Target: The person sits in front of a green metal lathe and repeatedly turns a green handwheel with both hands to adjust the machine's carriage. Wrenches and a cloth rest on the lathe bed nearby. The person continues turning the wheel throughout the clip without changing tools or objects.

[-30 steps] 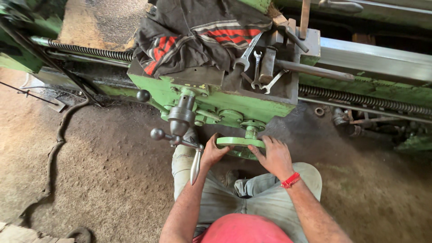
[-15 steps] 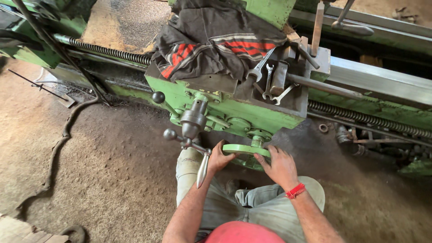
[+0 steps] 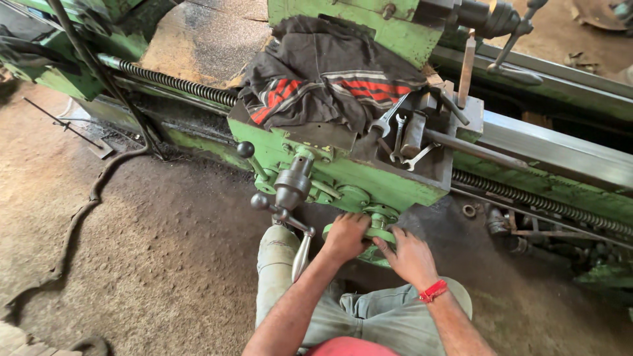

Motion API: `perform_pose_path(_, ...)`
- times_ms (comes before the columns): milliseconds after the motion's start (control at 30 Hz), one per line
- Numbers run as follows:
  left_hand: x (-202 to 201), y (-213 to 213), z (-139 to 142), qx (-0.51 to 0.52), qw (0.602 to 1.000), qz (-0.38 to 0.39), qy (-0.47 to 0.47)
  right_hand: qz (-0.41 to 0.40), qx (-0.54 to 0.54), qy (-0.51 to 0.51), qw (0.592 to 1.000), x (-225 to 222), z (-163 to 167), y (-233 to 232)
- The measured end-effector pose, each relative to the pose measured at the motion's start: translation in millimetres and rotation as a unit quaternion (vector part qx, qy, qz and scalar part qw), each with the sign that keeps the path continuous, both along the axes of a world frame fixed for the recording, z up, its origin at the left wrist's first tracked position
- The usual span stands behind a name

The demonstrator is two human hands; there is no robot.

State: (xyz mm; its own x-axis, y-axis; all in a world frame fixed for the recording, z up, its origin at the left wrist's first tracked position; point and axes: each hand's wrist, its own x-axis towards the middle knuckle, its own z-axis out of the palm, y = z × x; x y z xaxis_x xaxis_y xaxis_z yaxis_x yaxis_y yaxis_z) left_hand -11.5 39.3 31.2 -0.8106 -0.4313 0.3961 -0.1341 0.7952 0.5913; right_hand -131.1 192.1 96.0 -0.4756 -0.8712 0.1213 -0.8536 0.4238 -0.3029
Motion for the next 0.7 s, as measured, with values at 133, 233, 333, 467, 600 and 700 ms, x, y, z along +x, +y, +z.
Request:
perform_pose_path(133,-9,-7,-8,-0.005,1.000,-0.019,-0.023,-0.006,-0.003,-0.006,1.000,3,2,-4)
perform_pose_path(233,-8,-8,-15,-0.031,0.999,-0.004,-0.011,-0.016,0.002,0.008,1.000,9,1,-3)
perform_pose_path(333,-5,-10,-18,-0.044,0.999,-0.005,0.017,-0.010,-0.023,0.012,1.000,11,-3,-3)
perform_pose_path(467,0,-13,-21,-0.052,0.997,-0.013,0.062,0.007,-0.051,-0.017,0.999,6,-7,2)
perform_pose_path(600,3,-18,-26,-0.056,0.996,-0.018,0.068,0.031,-0.090,-0.078,0.992,-7,-13,17)
perform_pose_path(700,3,-21,-29,-0.074,0.997,-0.006,0.033,0.046,-0.114,-0.115,0.986,-19,-12,30)
